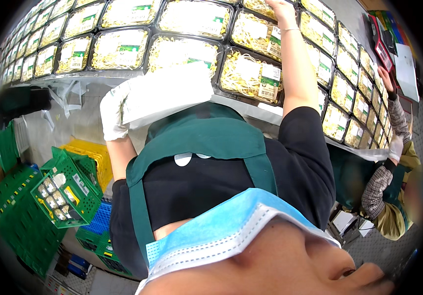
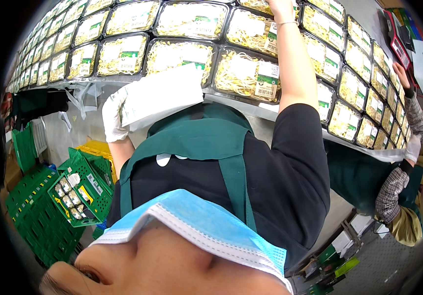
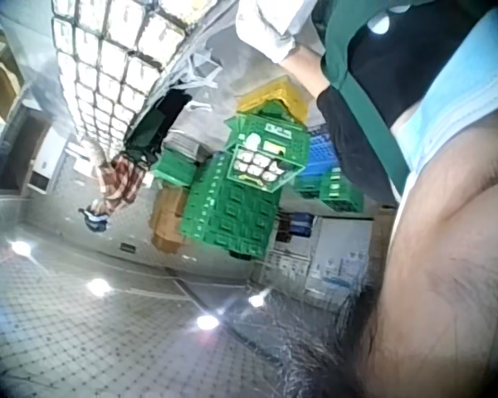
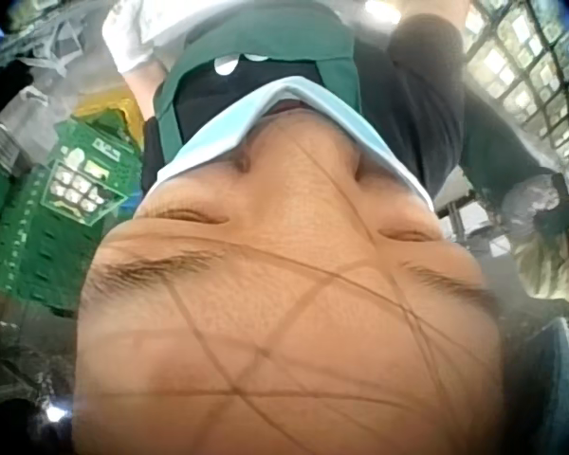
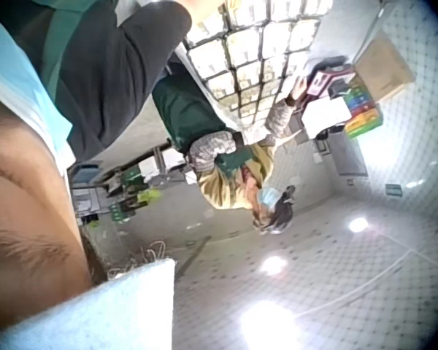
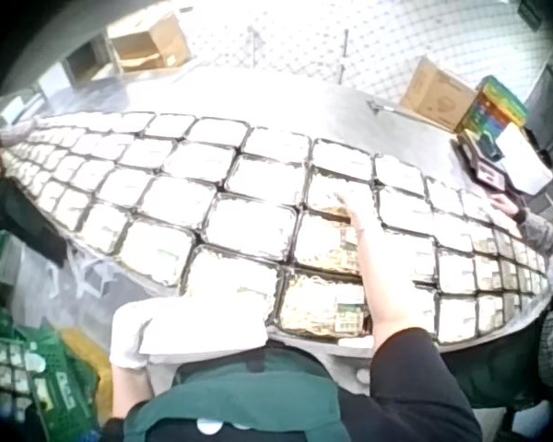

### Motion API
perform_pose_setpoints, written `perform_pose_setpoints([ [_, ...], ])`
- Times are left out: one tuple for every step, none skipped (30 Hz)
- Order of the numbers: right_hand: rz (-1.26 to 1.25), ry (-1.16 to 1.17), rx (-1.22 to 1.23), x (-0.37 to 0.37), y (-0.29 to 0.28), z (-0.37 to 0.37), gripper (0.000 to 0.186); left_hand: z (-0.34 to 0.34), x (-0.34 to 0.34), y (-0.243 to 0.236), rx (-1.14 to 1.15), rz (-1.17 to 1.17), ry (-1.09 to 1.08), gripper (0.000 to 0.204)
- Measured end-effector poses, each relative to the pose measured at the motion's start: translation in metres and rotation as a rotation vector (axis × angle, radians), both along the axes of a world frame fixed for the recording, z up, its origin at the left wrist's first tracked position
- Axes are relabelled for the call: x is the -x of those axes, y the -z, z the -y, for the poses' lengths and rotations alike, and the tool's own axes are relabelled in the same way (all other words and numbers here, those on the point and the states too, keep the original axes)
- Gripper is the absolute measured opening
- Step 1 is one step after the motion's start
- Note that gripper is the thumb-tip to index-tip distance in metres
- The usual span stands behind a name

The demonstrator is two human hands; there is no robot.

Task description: The person applies labels to pre-packaged food containers on a table, then transfers the labeled containers into a green plastic crate. The person also handles empty black trays, placing them into a separate crate.

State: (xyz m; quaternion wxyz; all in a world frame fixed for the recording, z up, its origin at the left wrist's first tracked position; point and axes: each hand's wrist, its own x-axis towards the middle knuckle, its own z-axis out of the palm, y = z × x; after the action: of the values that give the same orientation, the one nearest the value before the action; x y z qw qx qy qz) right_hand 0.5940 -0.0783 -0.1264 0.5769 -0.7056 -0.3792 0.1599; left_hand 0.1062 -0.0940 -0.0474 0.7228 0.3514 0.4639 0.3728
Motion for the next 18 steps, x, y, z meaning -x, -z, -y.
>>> perform_pose_setpoints([
  [0.149,0.083,0.115,-0.002,0.004,-0.006,0.019,0.003,0.001,-0.002,-0.008,-0.019,-0.017,0.023],
  [0.299,0.168,0.228,-0.004,0.008,-0.011,0.023,0.004,0.001,-0.004,-0.005,-0.017,-0.023,0.023],
  [0.45,0.255,0.34,-0.005,0.012,-0.015,0.026,0.005,0.001,-0.006,-0.002,-0.014,-0.027,0.023],
  [0.417,0.181,0.46,0.001,0.003,-0.017,0.028,0.008,0.001,-0.006,0.006,-0.013,-0.038,0.024],
  [0.385,0.108,0.577,0.012,-0.018,-0.017,0.03,0.01,0.001,-0.007,-0.003,-0.028,-0.057,0.024],
  [0.352,0.054,0.689,0.015,-0.032,-0.014,0.032,0.01,0.0,-0.007,-0.019,-0.036,-0.059,0.024],
  [0.715,-0.04,0.52,-0.014,-0.003,-0.01,0.028,0.009,-0.004,-0.009,-0.032,-0.041,-0.051,0.024],
  [0.677,-0.097,0.663,-0.011,-0.018,-0.009,0.029,0.011,-0.001,-0.009,-0.044,-0.049,-0.067,0.024],
  [0.638,-0.156,0.805,-0.01,-0.039,-0.006,0.031,0.014,0.002,-0.008,-0.055,-0.056,-0.084,0.024],
  [0.611,-0.212,0.865,-0.017,-0.052,-0.002,0.033,0.014,0.004,-0.007,-0.073,-0.051,-0.09,0.024],
  [0.511,-0.296,0.836,-0.035,-0.054,-0.002,0.034,0.016,0.007,-0.005,-0.083,-0.075,-0.119,0.024],
  [0.366,-0.354,0.755,-0.054,-0.057,-0.004,0.035,0.018,0.011,-0.003,-0.092,-0.099,-0.152,0.024],
  [0.217,-0.329,0.625,-0.078,-0.05,-0.008,0.037,0.018,0.012,-0.001,-0.099,-0.117,-0.171,0.024],
  [0.348,-0.029,0.462,-0.115,0.003,-0.017,0.035,0.018,0.009,-0.001,-0.083,-0.099,-0.16,0.023],
  [0.235,-0.036,0.286,-0.141,0.025,-0.036,0.029,0.017,0.007,-0.002,-0.073,-0.093,-0.167,0.023],
  [0.267,0.146,0.261,-0.093,0.008,-0.059,0.026,0.021,0.008,-0.003,-0.067,-0.11,-0.206,0.023],
  [0.267,0.148,0.188,-0.128,0.027,-0.069,0.024,0.021,0.007,-0.005,-0.074,-0.124,-0.203,0.023],
  [0.268,0.153,0.114,-0.161,0.041,-0.074,0.022,0.02,0.007,-0.005,-0.092,-0.138,-0.193,0.024],
])
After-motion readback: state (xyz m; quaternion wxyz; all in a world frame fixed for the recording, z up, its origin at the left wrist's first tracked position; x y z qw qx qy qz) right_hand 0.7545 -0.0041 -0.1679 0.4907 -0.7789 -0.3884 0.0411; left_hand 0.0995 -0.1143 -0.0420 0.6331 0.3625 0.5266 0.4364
